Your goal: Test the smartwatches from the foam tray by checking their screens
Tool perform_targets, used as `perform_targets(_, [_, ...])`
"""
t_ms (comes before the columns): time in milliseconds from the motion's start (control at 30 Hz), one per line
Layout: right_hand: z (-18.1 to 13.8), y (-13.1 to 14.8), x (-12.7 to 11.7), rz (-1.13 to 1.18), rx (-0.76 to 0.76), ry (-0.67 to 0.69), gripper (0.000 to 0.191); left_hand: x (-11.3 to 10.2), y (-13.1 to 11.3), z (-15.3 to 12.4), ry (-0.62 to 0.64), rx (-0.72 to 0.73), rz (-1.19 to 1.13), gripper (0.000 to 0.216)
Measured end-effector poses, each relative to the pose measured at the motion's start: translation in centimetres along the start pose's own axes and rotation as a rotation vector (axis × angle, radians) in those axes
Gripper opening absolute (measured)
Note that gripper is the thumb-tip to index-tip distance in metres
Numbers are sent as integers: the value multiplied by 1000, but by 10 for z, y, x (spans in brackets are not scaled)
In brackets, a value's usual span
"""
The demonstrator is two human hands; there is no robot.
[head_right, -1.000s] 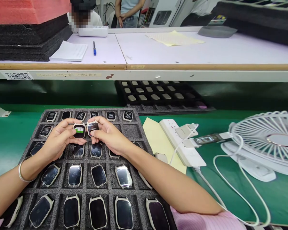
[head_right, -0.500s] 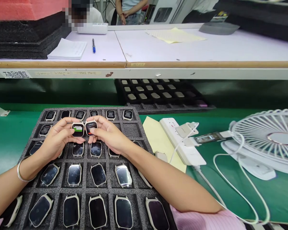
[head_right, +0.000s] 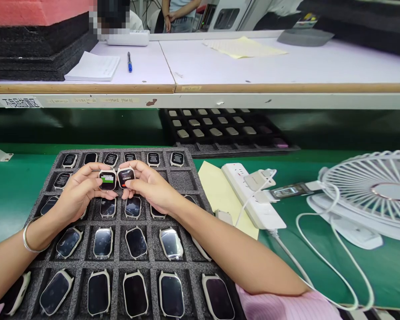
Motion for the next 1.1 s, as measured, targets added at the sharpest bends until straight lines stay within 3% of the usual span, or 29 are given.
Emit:
perform_targets(833, [1,-2,-1,-11,0,3,30,1,2,2,8,33,35,30])
perform_targets(1000, [1,-1,-1,-8,-4,-17,35,-1,3,5,13,38,27,39])
perform_targets(1100, [1,0,-1,5,-17,-30,38,4,-8,1,25,80,21,48])
Point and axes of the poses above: each hand's wrist, its own z-axis towards the middle knuckle, its own x-axis out of the palm, y = z × x, the point moved 3 cm from there along z, towards the middle knuckle, and after that the axes turned 10 degrees about y, right-handed, at the moved point
